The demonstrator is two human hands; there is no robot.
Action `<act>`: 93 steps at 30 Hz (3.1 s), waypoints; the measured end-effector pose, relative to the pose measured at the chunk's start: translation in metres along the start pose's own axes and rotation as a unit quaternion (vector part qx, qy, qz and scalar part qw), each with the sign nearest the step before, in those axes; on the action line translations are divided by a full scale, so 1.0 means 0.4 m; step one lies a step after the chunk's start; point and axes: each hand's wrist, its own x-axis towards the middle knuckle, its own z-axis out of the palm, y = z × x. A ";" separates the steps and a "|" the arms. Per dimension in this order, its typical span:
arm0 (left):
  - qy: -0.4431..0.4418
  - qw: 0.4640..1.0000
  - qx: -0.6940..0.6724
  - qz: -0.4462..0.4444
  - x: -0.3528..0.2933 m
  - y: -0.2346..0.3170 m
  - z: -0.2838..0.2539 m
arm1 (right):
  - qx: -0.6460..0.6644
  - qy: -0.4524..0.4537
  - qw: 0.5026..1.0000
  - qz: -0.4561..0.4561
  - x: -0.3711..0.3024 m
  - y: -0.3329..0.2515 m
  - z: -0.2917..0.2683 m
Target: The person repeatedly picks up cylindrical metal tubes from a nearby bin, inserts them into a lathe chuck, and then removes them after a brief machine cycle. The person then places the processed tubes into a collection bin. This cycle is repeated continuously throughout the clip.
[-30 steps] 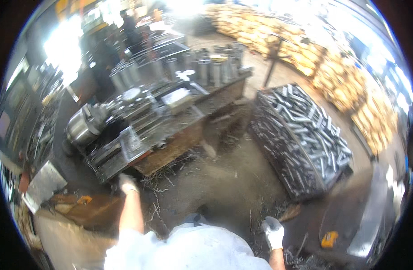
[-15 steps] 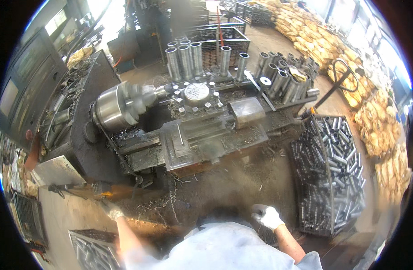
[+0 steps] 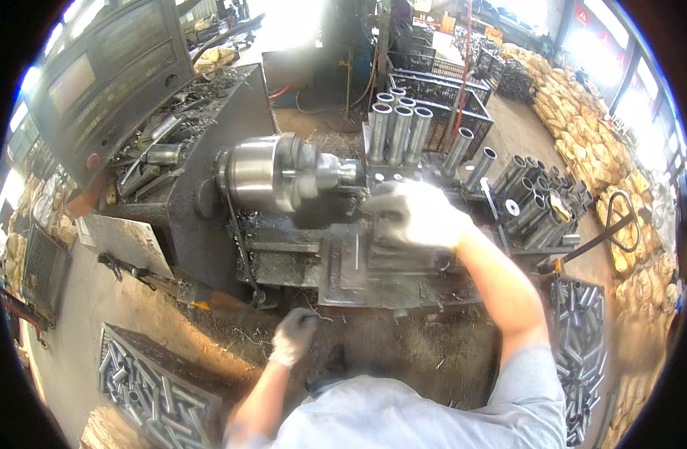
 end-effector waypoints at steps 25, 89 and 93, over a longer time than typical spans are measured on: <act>0.114 0.954 -0.221 -0.169 0.082 0.008 -0.077 | 0.055 -0.119 0.991 0.008 0.208 0.102 0.007; 0.210 0.886 0.386 0.147 0.836 0.345 -0.249 | -0.284 -0.279 0.911 0.106 0.293 0.598 0.089; 0.226 0.893 0.343 0.186 0.762 0.367 -0.267 | -0.377 -0.085 0.907 0.165 0.190 0.425 -0.062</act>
